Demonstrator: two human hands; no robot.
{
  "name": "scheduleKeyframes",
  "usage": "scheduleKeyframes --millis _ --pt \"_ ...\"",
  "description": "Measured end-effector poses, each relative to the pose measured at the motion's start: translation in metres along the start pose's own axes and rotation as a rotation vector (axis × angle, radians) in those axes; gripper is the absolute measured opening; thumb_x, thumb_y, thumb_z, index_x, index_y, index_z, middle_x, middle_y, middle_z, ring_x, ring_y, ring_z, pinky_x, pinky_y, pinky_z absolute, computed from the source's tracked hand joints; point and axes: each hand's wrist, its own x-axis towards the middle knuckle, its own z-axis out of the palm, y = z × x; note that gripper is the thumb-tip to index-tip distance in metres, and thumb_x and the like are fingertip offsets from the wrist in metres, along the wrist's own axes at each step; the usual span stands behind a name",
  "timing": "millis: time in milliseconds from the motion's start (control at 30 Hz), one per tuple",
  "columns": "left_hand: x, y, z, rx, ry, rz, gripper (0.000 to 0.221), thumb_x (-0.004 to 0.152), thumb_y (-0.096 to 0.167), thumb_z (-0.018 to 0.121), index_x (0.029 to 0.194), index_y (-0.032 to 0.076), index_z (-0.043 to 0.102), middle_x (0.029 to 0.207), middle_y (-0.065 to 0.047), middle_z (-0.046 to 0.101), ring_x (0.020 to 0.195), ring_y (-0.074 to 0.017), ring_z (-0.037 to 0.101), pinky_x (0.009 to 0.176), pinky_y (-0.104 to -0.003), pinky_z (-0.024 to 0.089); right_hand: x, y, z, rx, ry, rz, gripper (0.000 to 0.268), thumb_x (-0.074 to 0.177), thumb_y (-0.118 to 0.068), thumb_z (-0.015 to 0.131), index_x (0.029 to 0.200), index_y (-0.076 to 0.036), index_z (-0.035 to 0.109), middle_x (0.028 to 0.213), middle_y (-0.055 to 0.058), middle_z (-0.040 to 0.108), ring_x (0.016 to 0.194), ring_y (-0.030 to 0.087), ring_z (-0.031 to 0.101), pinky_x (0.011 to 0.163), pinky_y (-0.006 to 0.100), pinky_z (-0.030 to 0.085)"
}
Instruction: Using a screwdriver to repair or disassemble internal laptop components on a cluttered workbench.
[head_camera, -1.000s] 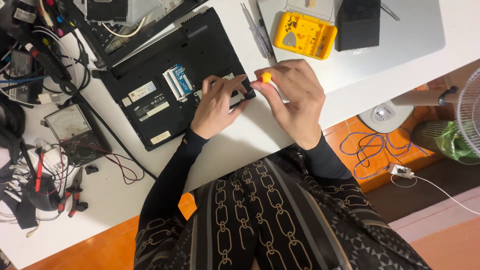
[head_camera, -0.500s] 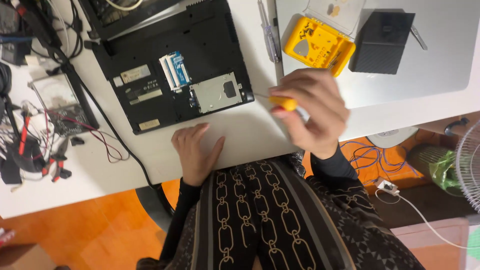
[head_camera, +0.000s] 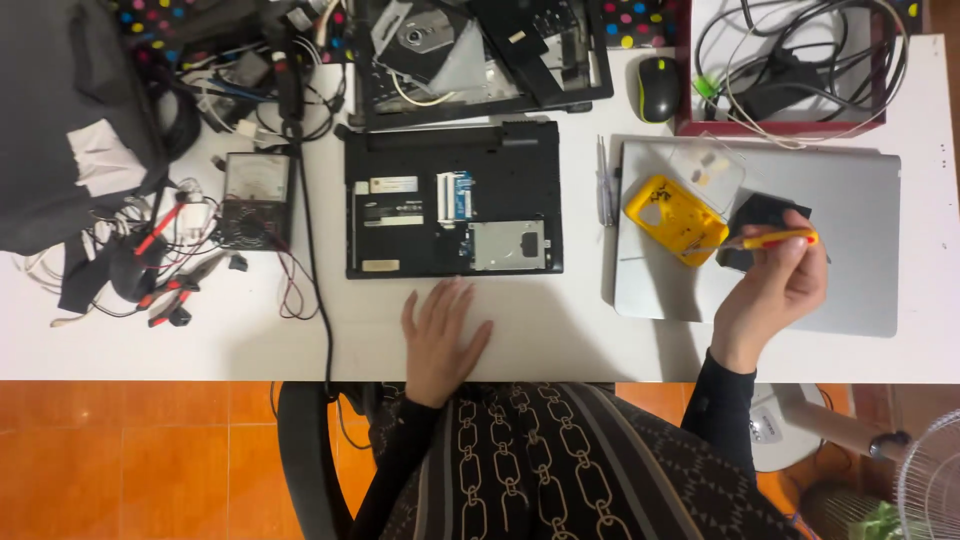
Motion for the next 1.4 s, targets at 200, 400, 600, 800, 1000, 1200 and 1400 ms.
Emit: scheduleKeyframes --millis 200,400,600,800,1000,1200,1400 --pt "0.012 -0.019 -0.009 -0.018 -0.050 0.180 0.059 0.097 0.041 0.070 0.143 0.008 0.056 0.153 -0.010 0.050 0.145 -0.0268 0.043 0.123 -0.061 0.016 -0.035 0.025 -0.020 0.166 0.200 0.117 0.041 0.120 -0.034 0.055 0.138 0.003 0.055 0.110 0.014 0.070 0.101 0.018 0.069 0.088 0.030 0.056" --pt "0.019 -0.051 -0.011 -0.045 -0.154 0.280 0.059 0.099 0.045 0.066 0.144 0.009 0.057 0.153 -0.008 0.052 0.146 -0.0258 0.043 0.124 -0.064 0.015 -0.067 0.049 -0.041 0.272 0.375 0.087 0.046 0.121 -0.036 0.057 0.145 0.002 0.053 0.103 0.014 0.069 0.089 0.017 0.061 0.079 0.026 0.047" --pt "0.007 -0.058 -0.004 -0.142 -0.160 0.318 0.048 0.099 0.034 0.068 0.140 0.010 0.062 0.143 -0.006 0.062 0.136 -0.0238 0.053 0.125 -0.061 0.020 -0.077 0.054 -0.052 0.271 0.610 0.074 0.058 0.109 -0.037 0.058 0.152 0.000 0.050 0.107 0.013 0.070 0.100 0.019 0.065 0.091 0.031 0.054" --pt "0.006 -0.063 -0.006 -0.226 -0.111 0.273 0.032 0.101 0.022 0.071 0.132 0.014 0.070 0.131 0.001 0.069 0.129 -0.0169 0.059 0.126 -0.052 0.029 -0.074 0.062 -0.053 0.235 0.521 -0.023 0.058 0.113 -0.038 0.058 0.151 0.005 0.052 0.103 0.017 0.070 0.085 0.016 0.060 0.079 0.028 0.049" --pt "0.015 -0.056 -0.013 -0.141 -0.061 0.261 0.027 0.098 0.023 0.072 0.124 0.018 0.074 0.130 0.004 0.070 0.131 -0.0192 0.054 0.120 -0.049 0.026 -0.078 0.071 -0.070 0.232 0.432 -0.026 0.049 0.117 -0.036 0.057 0.146 0.004 0.052 0.099 0.019 0.069 0.081 0.018 0.060 0.076 0.027 0.048" --pt "0.012 -0.054 -0.010 -0.094 -0.091 0.262 0.013 0.098 0.024 0.068 0.108 0.018 0.073 0.139 0.001 0.066 0.135 -0.0204 0.054 0.123 -0.056 0.021 -0.087 0.066 -0.071 0.207 0.429 0.031 0.050 0.119 -0.039 0.057 0.146 0.003 0.051 0.102 0.016 0.064 0.085 0.019 0.058 0.079 0.028 0.047" --pt "0.018 -0.054 -0.001 -0.077 -0.079 0.264 0.012 0.098 0.024 0.064 0.097 0.014 0.069 0.142 -0.004 0.065 0.138 -0.0226 0.054 0.120 -0.057 0.024 -0.074 0.062 -0.047 0.215 0.426 0.012 0.045 0.120 -0.039 0.056 0.141 0.000 0.052 0.105 0.013 0.065 0.092 0.017 0.061 0.080 0.026 0.047"
